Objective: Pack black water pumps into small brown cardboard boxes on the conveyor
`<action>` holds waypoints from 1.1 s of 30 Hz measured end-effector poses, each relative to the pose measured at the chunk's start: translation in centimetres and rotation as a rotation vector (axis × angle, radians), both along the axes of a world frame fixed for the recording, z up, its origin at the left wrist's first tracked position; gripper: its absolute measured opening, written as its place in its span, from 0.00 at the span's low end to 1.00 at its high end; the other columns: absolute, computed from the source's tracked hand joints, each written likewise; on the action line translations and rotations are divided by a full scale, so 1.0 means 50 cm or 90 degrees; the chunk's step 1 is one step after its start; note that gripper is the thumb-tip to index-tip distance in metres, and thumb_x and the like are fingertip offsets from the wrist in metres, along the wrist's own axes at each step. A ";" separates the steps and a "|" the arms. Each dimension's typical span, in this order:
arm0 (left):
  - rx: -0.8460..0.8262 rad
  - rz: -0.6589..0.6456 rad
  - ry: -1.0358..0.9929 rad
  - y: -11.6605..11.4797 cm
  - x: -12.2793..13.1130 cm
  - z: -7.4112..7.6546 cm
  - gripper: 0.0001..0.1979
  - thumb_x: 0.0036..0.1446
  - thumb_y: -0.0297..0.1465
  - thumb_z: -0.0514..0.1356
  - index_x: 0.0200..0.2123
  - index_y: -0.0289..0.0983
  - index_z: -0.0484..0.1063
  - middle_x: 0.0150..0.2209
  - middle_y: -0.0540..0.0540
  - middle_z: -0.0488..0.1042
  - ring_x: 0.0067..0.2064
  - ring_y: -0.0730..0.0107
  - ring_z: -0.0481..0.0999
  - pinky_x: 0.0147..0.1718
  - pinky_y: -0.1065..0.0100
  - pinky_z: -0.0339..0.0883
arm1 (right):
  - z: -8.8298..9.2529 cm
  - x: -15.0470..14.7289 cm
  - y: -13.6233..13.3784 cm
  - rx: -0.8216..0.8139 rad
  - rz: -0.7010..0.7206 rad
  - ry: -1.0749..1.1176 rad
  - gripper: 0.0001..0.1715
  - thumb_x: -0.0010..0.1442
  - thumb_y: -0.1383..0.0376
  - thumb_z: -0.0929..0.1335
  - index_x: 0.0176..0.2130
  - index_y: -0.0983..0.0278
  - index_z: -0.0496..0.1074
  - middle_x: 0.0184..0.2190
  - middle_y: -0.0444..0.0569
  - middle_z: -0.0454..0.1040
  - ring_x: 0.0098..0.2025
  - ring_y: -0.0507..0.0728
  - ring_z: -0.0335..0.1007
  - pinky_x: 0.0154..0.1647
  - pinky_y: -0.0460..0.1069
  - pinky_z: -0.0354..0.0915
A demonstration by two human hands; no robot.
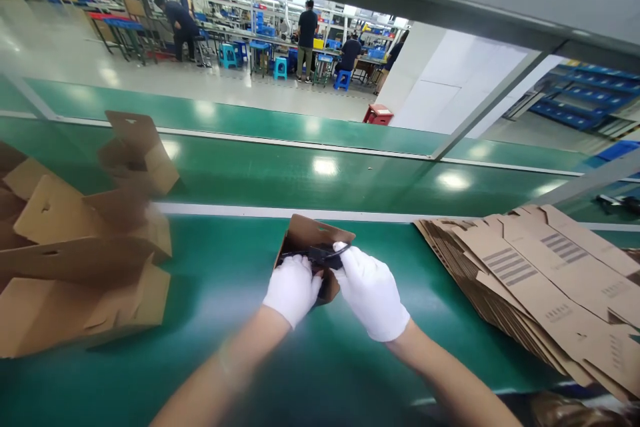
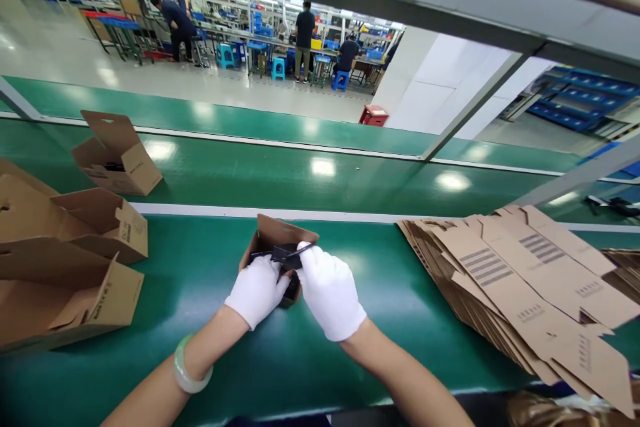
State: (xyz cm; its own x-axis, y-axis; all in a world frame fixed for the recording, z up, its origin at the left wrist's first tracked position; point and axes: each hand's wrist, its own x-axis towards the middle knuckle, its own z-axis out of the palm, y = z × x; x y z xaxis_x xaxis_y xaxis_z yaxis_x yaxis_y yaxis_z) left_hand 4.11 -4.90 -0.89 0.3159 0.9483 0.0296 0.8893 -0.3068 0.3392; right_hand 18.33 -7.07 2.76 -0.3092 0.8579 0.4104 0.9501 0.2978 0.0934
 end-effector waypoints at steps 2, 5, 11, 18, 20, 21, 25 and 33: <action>-0.001 -0.008 -0.005 -0.009 -0.001 0.004 0.16 0.60 0.36 0.52 0.40 0.30 0.71 0.37 0.35 0.73 0.41 0.50 0.73 0.35 0.56 0.71 | 0.041 -0.029 0.005 -0.072 -0.042 -0.153 0.14 0.63 0.72 0.58 0.45 0.67 0.67 0.30 0.54 0.71 0.29 0.62 0.71 0.27 0.52 0.63; 0.001 -0.039 -0.015 -0.032 -0.008 0.006 0.15 0.58 0.36 0.55 0.43 0.31 0.70 0.41 0.35 0.71 0.47 0.49 0.70 0.40 0.54 0.70 | 0.079 -0.079 0.023 -0.190 -0.065 -0.247 0.15 0.60 0.76 0.56 0.41 0.69 0.68 0.29 0.56 0.70 0.29 0.63 0.71 0.25 0.51 0.63; 0.063 -0.065 -0.117 -0.076 -0.028 -0.015 0.28 0.54 0.29 0.59 0.57 0.29 0.57 0.52 0.35 0.65 0.56 0.50 0.62 0.51 0.54 0.66 | 0.013 -0.126 0.087 -0.407 0.007 -0.281 0.05 0.53 0.73 0.67 0.35 0.71 0.69 0.31 0.59 0.73 0.34 0.64 0.73 0.30 0.52 0.68; 0.224 -0.077 -0.032 -0.092 -0.030 -0.054 0.14 0.55 0.19 0.54 0.45 0.31 0.66 0.47 0.36 0.69 0.48 0.55 0.70 0.40 0.59 0.71 | 0.030 -0.078 0.063 -0.414 0.062 -0.263 0.09 0.59 0.72 0.62 0.41 0.69 0.68 0.34 0.57 0.73 0.32 0.62 0.73 0.32 0.53 0.69; 0.297 -0.053 -0.014 -0.097 -0.023 -0.064 0.16 0.54 0.18 0.53 0.46 0.31 0.66 0.45 0.36 0.70 0.45 0.56 0.71 0.37 0.59 0.71 | 0.043 -0.064 0.048 -0.410 0.112 -0.243 0.11 0.60 0.73 0.61 0.42 0.68 0.67 0.36 0.56 0.72 0.34 0.61 0.73 0.33 0.52 0.69; 0.322 -0.038 -0.003 -0.100 -0.020 -0.067 0.15 0.55 0.18 0.53 0.47 0.31 0.66 0.44 0.37 0.70 0.43 0.56 0.71 0.36 0.59 0.71 | 0.046 -0.061 0.047 -0.409 0.140 -0.236 0.11 0.59 0.72 0.61 0.43 0.68 0.67 0.37 0.56 0.72 0.36 0.62 0.73 0.34 0.52 0.69; 0.319 -0.028 0.052 -0.107 -0.013 -0.067 0.10 0.54 0.17 0.54 0.38 0.34 0.68 0.33 0.43 0.69 0.35 0.60 0.70 0.32 0.60 0.69 | 0.033 -0.076 0.081 -0.456 0.184 -0.247 0.18 0.53 0.70 0.67 0.45 0.69 0.66 0.39 0.58 0.73 0.37 0.65 0.73 0.35 0.56 0.69; 0.348 -0.048 0.037 -0.083 -0.019 -0.085 0.13 0.54 0.18 0.55 0.42 0.35 0.67 0.34 0.44 0.68 0.34 0.60 0.68 0.31 0.61 0.67 | 0.069 -0.040 0.095 -0.395 0.321 -0.134 0.15 0.54 0.70 0.66 0.43 0.66 0.68 0.34 0.53 0.75 0.31 0.62 0.74 0.31 0.54 0.69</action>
State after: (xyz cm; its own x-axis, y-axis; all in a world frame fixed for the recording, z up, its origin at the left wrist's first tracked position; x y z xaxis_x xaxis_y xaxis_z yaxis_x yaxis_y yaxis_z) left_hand 3.17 -9.04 -5.16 0.3985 0.7742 0.4918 0.8705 -0.4881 0.0631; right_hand 16.32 -2.31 6.20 -0.7350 0.6475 -0.2013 0.6699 0.7394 -0.0675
